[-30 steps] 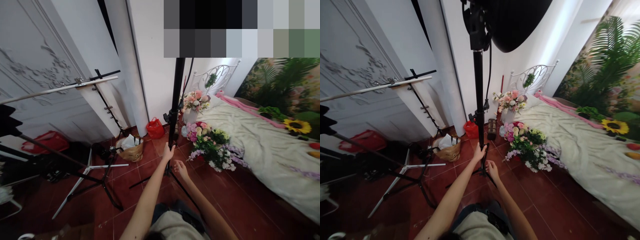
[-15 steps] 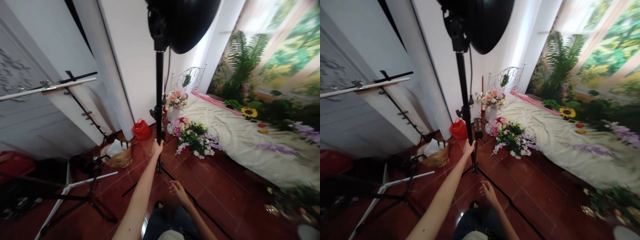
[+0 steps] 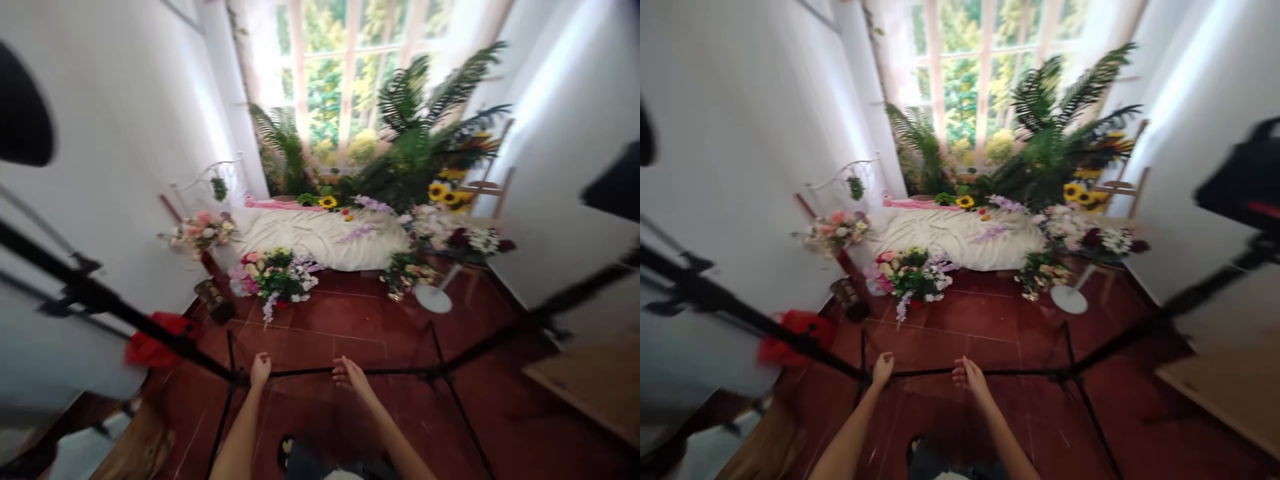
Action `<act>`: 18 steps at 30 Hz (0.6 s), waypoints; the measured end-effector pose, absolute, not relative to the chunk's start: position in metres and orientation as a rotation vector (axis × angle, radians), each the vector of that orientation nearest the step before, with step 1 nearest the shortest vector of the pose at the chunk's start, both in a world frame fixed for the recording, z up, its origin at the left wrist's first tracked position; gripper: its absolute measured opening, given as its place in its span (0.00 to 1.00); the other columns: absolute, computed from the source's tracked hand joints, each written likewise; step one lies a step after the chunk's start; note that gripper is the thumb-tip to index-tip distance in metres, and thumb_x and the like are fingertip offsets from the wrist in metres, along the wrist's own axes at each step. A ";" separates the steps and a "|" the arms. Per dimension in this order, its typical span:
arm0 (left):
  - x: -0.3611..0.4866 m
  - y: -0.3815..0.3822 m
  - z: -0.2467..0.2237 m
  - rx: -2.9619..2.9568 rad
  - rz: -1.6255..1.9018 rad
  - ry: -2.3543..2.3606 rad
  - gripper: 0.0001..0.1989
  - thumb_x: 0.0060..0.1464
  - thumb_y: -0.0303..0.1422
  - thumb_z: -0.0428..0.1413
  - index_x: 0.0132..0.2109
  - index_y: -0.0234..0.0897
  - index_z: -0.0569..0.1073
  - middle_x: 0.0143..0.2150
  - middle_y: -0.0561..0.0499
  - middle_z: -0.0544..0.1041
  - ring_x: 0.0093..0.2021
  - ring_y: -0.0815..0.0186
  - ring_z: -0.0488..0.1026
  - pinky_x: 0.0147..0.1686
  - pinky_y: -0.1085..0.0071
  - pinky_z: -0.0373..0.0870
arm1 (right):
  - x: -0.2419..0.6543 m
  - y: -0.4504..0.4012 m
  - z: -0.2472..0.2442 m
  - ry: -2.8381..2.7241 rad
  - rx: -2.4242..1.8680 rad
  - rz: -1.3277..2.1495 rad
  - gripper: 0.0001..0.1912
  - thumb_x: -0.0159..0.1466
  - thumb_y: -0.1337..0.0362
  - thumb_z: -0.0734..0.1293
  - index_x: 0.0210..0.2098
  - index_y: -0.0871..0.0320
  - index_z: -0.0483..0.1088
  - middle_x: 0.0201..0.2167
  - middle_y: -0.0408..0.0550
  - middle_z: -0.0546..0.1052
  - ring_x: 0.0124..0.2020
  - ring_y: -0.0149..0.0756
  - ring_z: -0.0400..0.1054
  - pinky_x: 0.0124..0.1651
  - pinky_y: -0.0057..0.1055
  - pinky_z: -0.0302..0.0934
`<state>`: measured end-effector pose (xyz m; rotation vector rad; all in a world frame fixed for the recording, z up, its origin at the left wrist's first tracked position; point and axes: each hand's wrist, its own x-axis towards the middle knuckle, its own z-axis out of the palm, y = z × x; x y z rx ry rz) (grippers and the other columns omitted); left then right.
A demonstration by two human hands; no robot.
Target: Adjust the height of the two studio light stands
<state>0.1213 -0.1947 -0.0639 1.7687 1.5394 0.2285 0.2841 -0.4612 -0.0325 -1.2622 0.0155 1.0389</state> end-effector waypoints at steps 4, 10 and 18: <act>0.262 -0.313 -0.076 1.843 -0.061 0.950 0.06 0.47 0.35 0.55 0.29 0.37 0.69 0.27 0.50 0.76 0.34 0.61 0.75 0.37 0.66 0.70 | 0.359 -0.584 -0.024 0.301 -1.084 0.927 0.20 0.59 0.46 0.61 0.35 0.57 0.70 0.30 0.48 0.76 0.25 0.30 0.70 0.26 0.24 0.59; 0.427 -0.507 -0.074 1.740 -0.147 0.306 0.12 0.46 0.41 0.54 0.32 0.35 0.69 0.27 0.51 0.75 0.29 0.65 0.73 0.36 0.66 0.70 | 0.503 -0.766 0.015 0.228 -0.889 0.583 0.18 0.63 0.53 0.56 0.29 0.56 0.69 0.24 0.45 0.72 0.20 0.29 0.63 0.21 0.24 0.54; 0.542 -0.652 -0.017 1.695 -0.099 -0.027 0.15 0.47 0.42 0.54 0.35 0.33 0.72 0.31 0.48 0.76 0.33 0.65 0.74 0.39 0.66 0.70 | 0.628 -0.870 0.077 0.086 -0.753 0.462 0.11 0.62 0.69 0.56 0.30 0.58 0.69 0.23 0.42 0.71 0.20 0.27 0.58 0.23 0.21 0.54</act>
